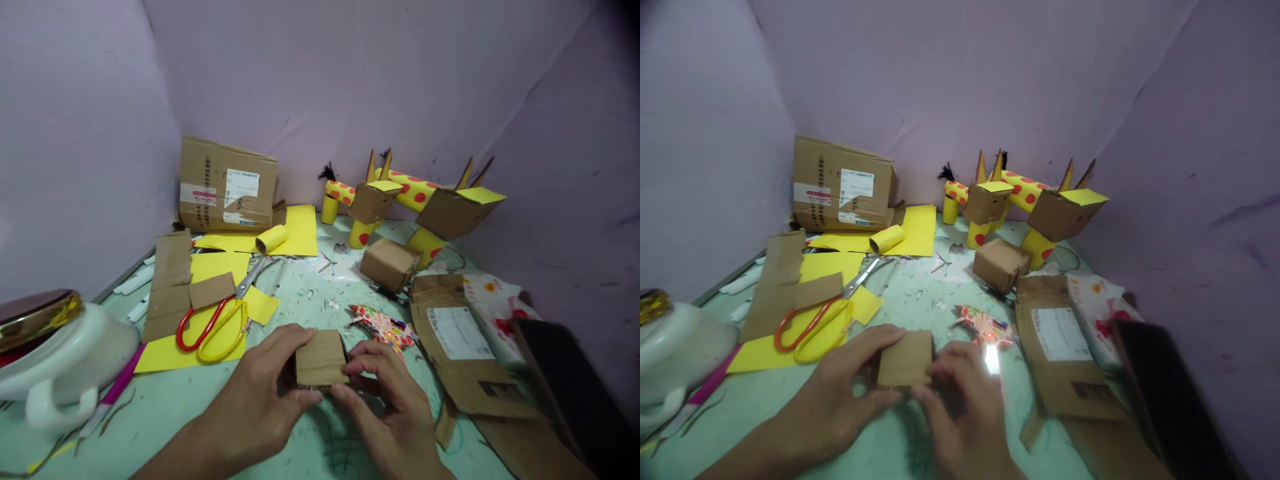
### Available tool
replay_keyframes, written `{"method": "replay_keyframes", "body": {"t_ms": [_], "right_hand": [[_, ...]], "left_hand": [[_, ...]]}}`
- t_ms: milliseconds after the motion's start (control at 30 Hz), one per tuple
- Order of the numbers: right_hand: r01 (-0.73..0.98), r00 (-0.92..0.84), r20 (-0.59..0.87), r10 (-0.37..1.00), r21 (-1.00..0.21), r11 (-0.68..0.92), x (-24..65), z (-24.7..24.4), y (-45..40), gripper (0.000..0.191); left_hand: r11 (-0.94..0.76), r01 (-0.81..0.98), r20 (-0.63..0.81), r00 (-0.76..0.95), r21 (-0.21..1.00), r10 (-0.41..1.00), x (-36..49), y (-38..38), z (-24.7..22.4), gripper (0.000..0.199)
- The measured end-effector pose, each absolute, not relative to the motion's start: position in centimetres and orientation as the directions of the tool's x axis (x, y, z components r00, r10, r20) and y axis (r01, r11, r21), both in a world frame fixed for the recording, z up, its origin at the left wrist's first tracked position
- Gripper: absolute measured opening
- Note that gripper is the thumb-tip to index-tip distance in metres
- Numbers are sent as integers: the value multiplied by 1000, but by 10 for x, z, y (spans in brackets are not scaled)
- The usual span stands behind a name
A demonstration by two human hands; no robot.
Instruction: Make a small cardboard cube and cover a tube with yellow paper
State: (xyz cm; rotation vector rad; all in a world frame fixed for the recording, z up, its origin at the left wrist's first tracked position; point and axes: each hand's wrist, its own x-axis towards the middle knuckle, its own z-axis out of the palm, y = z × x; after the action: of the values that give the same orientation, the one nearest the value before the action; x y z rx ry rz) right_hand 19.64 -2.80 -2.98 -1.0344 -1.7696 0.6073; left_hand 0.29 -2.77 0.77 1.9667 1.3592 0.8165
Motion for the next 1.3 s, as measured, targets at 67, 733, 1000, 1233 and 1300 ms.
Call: {"method": "replay_keyframes", "body": {"t_ms": [67, 733, 1000, 1233, 1300], "right_hand": [[369, -164, 491, 856, -774, 515, 195, -29, -29, 16], [328, -127, 462, 878, -816, 477, 193, -26, -31, 17], [238, -71, 415, 907, -876, 420, 188, -22, -33, 29], [145, 15, 314, 949, -940, 309, 183, -23, -30, 28], [222, 15, 343, 939, -917, 331, 184, -24, -29, 26]], "left_hand": [[-313, 589, 169, 287, 745, 943, 3, -27, 8, 48], [-455, 608, 318, 326, 651, 890, -8, -27, -1, 46], [-304, 575, 158, 291, 759, 944, -6, -23, 10, 41], [-56, 474, -30, 171, 879, 985, -10, -14, 13, 40], [-25, 444, -51, 159, 896, 986, -10, -13, 12, 41]]}}
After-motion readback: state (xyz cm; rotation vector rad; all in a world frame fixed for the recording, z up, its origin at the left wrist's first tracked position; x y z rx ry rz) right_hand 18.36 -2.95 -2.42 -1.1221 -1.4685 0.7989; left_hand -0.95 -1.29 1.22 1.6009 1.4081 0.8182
